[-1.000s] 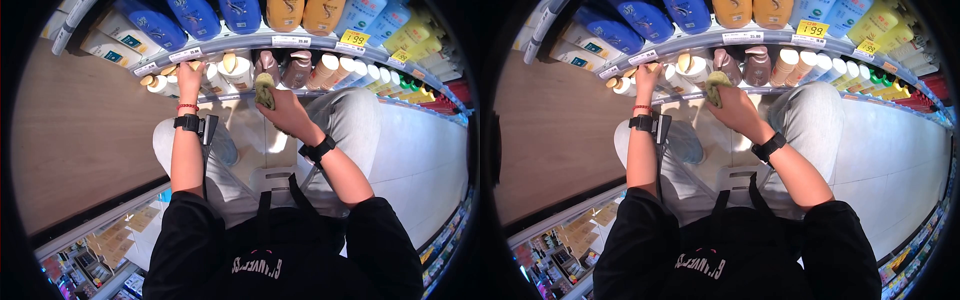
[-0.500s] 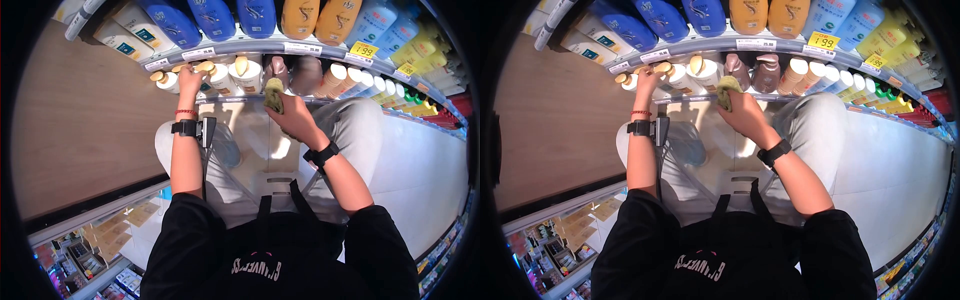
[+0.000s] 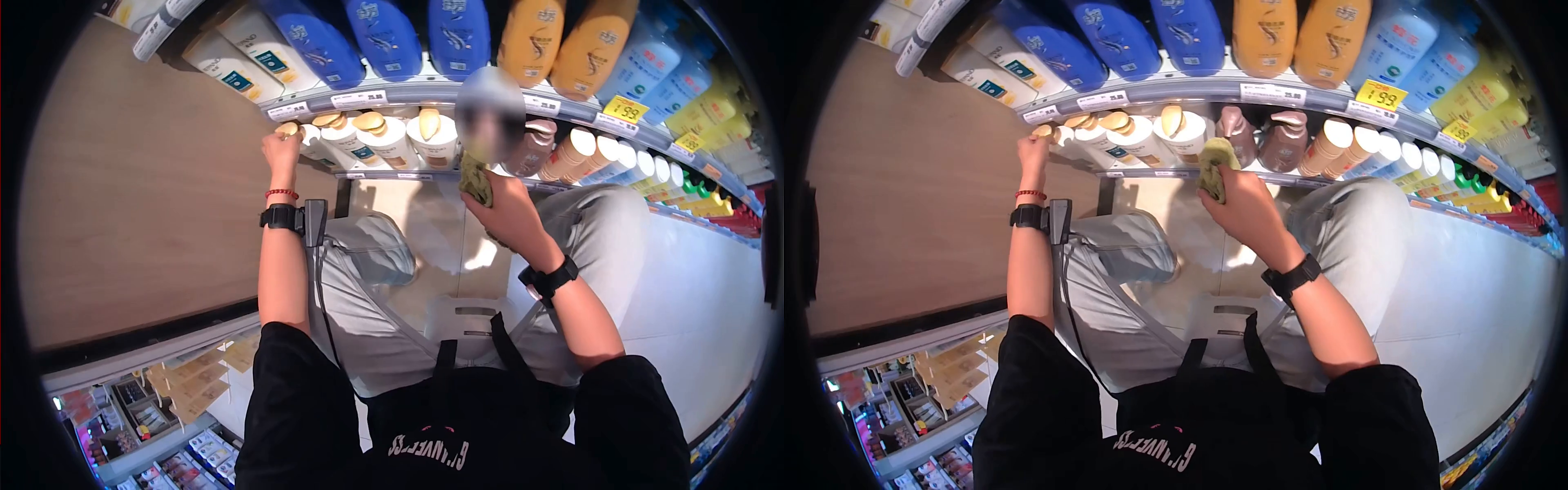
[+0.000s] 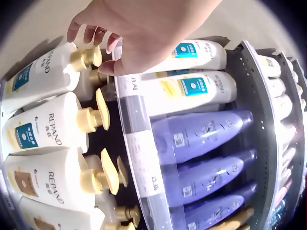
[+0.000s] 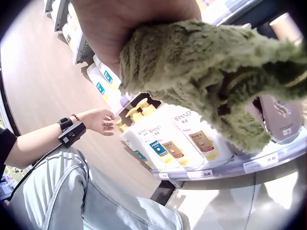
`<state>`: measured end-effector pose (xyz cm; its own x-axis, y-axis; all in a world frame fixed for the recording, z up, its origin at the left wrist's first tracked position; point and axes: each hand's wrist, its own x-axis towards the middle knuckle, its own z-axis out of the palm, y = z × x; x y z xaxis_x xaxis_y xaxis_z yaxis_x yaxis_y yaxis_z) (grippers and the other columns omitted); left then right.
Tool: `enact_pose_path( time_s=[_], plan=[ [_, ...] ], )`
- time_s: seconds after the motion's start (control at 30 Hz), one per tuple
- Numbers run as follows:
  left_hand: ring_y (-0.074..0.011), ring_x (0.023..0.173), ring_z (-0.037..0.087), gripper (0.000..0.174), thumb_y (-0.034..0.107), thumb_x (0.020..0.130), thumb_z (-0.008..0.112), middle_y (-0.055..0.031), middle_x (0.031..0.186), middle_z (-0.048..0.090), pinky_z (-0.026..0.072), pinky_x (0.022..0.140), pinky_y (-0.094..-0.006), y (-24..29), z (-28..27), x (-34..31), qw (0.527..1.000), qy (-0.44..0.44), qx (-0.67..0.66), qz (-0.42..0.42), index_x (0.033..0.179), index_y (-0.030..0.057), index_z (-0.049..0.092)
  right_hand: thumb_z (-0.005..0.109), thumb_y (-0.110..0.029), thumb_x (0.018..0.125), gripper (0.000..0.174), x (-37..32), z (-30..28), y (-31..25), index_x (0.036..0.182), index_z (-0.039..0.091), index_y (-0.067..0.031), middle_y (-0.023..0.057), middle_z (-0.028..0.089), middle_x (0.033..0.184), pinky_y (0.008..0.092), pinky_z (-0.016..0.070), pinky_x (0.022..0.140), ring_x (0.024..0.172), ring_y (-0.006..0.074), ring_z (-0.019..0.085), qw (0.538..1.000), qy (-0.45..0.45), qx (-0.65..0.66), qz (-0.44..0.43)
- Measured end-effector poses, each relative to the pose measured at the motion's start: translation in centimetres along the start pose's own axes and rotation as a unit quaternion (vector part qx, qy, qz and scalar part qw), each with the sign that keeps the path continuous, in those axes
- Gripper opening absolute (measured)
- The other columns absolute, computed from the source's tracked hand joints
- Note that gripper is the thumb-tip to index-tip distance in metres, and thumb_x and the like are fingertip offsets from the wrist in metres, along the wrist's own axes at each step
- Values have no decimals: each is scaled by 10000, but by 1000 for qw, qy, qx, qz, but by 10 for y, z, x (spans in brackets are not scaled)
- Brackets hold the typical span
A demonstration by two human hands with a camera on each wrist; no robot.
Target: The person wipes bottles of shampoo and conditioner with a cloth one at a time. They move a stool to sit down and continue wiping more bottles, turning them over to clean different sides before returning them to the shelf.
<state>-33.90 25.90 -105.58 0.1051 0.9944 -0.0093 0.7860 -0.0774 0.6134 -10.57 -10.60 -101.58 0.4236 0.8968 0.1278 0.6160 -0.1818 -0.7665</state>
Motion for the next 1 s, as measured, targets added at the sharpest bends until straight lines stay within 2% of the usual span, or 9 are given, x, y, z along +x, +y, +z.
enact_pose_path(
  time_s=[0.03,0.13,0.2,0.27,0.33,0.43,0.57,0.77,1.0],
  plan=[
    [-366,1030,539,734,269,598,768,-284,1120,519,437,875,-386,-27,8,25,997,-29,-58,-50,1104,-138,426,668,-199,751,321,1,1,0,903,588,72,247,595,729,409,472,641,711,396,589,1000,-4,-6,-1],
    [-388,1136,432,928,346,591,793,-321,1217,377,392,939,-394,-17,26,5,985,92,-115,-95,1181,-165,290,649,-212,750,296,3,5,4,845,580,60,243,582,664,426,470,594,642,391,590,1000,0,25,-9],
    [-396,1190,341,1040,402,583,805,-324,1254,271,353,983,-389,-1,23,-5,988,24,-90,-125,1216,-163,203,631,-205,769,278,5,3,-4,824,574,62,229,578,634,392,472,568,593,365,595,999,-10,47,19],
    [-356,1196,350,1054,427,572,806,-283,1258,314,350,989,-387,1,30,-8,990,-15,-71,-120,1257,-130,229,621,-201,777,270,5,2,-4,824,572,61,217,575,618,379,468,556,569,354,594,997,-17,62,39],
    [-323,1191,369,924,403,589,799,-235,1258,362,467,885,-372,2,35,-11,997,-1,-42,-61,1262,-46,352,617,-199,780,273,7,1,-7,838,573,64,205,574,611,369,462,553,555,338,593,997,-26,60,49],
    [-288,1202,344,716,276,661,776,-173,1286,266,553,737,-451,13,31,-15,992,-65,-85,-67,1258,106,418,624,-182,777,272,7,2,-7,876,581,68,214,585,665,371,459,599,608,345,591,996,-27,63,60],
    [-225,1158,384,485,176,683,749,-136,1237,321,598,601,-297,15,36,-18,993,-12,-108,-54,1097,32,541,635,-148,778,267,8,0,-9,917,584,74,228,604,758,368,454,663,684,365,579,995,-36,64,65],
    [-286,972,574,465,170,678,749,-170,1203,360,606,593,-295,18,42,-26,980,49,-193,-28,1074,13,561,631,-173,774,279,6,-2,-6,899,588,72,236,592,720,374,457,627,653,367,584,996,-22,72,53],
    [-310,1028,535,405,173,703,698,-208,1247,356,577,678,-356,20,40,-29,981,117,-152,-23,1051,-3,586,622,-180,772,271,7,-5,-7,859,583,74,235,581,675,389,455,587,611,373,583,994,-33,83,61]
  ],
)
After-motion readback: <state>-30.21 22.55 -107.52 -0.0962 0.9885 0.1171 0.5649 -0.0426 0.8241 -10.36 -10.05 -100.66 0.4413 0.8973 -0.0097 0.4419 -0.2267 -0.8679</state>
